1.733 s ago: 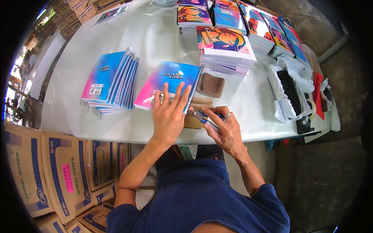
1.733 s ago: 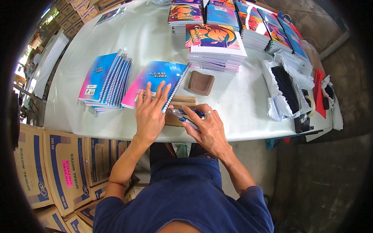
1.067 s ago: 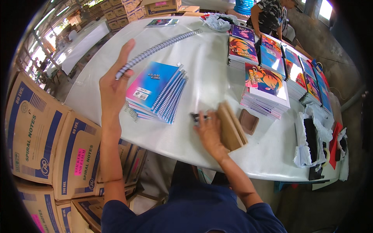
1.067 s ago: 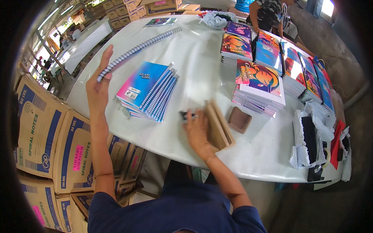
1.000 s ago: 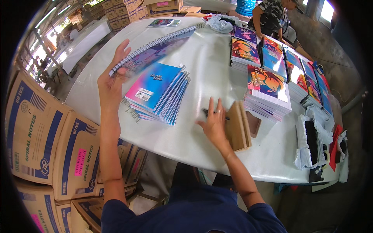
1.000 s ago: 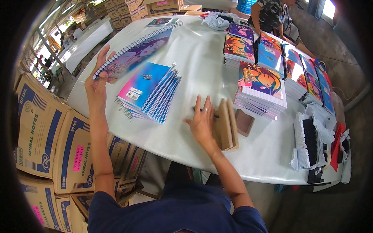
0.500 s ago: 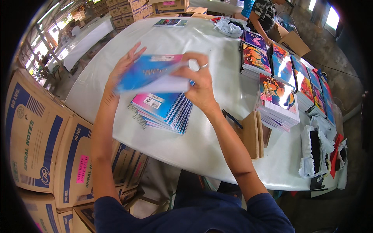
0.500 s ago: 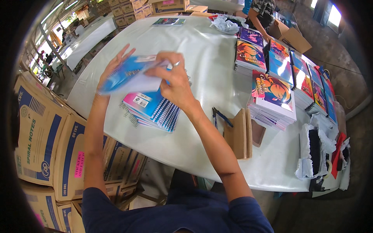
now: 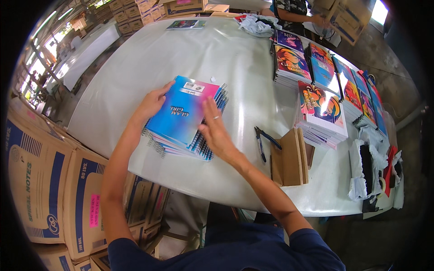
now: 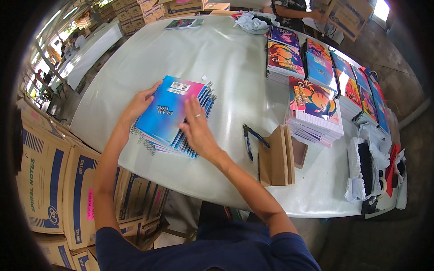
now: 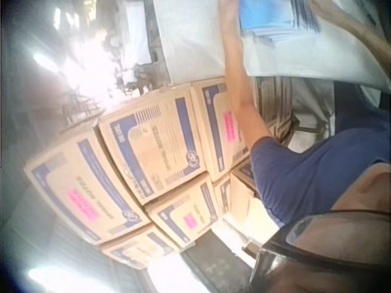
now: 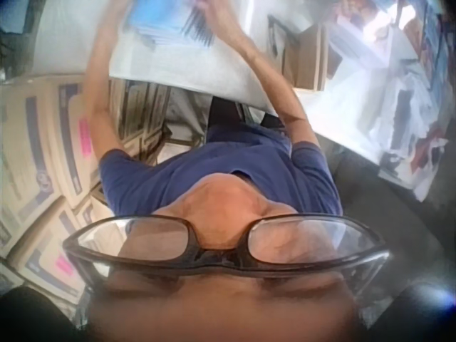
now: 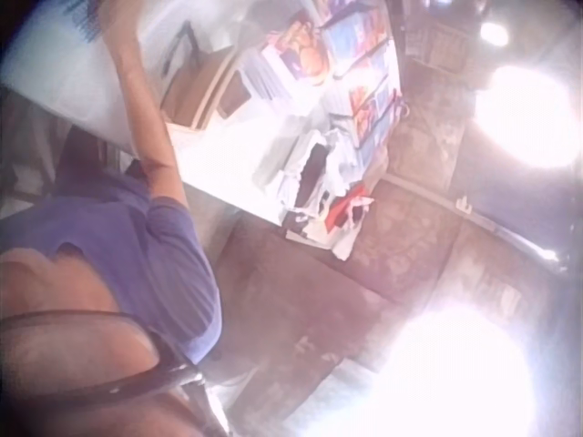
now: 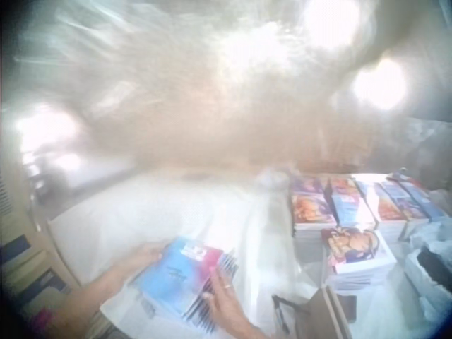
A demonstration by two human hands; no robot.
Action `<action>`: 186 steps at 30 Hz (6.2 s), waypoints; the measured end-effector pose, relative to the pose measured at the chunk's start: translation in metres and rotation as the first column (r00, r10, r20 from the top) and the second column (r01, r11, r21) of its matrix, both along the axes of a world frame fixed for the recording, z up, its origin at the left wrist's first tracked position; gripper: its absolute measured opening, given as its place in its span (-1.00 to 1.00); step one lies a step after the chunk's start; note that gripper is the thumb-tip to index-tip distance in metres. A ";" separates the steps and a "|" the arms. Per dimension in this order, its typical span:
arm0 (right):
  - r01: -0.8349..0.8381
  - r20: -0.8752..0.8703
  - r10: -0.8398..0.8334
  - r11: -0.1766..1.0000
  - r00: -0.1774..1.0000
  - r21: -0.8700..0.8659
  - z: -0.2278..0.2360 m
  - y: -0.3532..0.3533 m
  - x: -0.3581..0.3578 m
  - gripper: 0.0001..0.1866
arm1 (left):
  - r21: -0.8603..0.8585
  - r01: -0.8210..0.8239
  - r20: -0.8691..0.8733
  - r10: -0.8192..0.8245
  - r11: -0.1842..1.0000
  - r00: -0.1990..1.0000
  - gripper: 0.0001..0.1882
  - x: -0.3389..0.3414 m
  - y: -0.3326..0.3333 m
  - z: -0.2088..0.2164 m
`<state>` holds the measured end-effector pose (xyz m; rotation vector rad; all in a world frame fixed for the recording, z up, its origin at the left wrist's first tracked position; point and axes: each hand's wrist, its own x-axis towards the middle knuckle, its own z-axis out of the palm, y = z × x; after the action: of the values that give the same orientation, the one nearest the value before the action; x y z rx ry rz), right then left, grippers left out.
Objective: The person threads metal spiral coils through the holes of notebook stacks and trims the edges of the coils using pliers.
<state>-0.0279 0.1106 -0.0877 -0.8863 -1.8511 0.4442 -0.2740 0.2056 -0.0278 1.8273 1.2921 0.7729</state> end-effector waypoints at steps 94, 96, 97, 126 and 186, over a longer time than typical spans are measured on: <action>0.585 0.798 -0.220 0.788 0.561 -0.194 -0.015 -0.043 0.141 -0.48 | -0.196 0.605 -0.891 -0.397 0.772 0.219 -0.12 0.216 -0.064 0.045; 0.544 0.812 -0.146 0.806 0.565 -0.233 -0.003 -0.048 0.139 -0.48 | -0.379 0.546 -0.869 -0.491 0.747 0.069 -0.13 0.223 -0.055 0.046; 0.533 0.819 -0.151 0.820 0.553 -0.209 0.000 -0.058 0.133 -0.49 | -0.421 0.533 -0.859 -0.512 0.734 0.027 -0.15 0.223 -0.051 0.048; -0.512 -0.722 -0.244 0.563 0.647 -0.649 0.002 -0.109 0.141 -0.34 | -0.436 0.463 -0.678 -0.620 0.772 0.394 -0.32 0.223 -0.060 0.061; -0.862 -0.819 -0.396 0.116 0.415 -0.493 -0.005 -0.122 0.071 -0.13 | -0.249 0.728 -0.636 -0.675 0.638 0.374 -0.20 0.234 -0.050 0.013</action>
<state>0.0426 -0.0111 -0.0927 -0.6771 -0.3511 2.2156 -0.0400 0.1560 -0.0148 2.5590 0.6669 -0.4183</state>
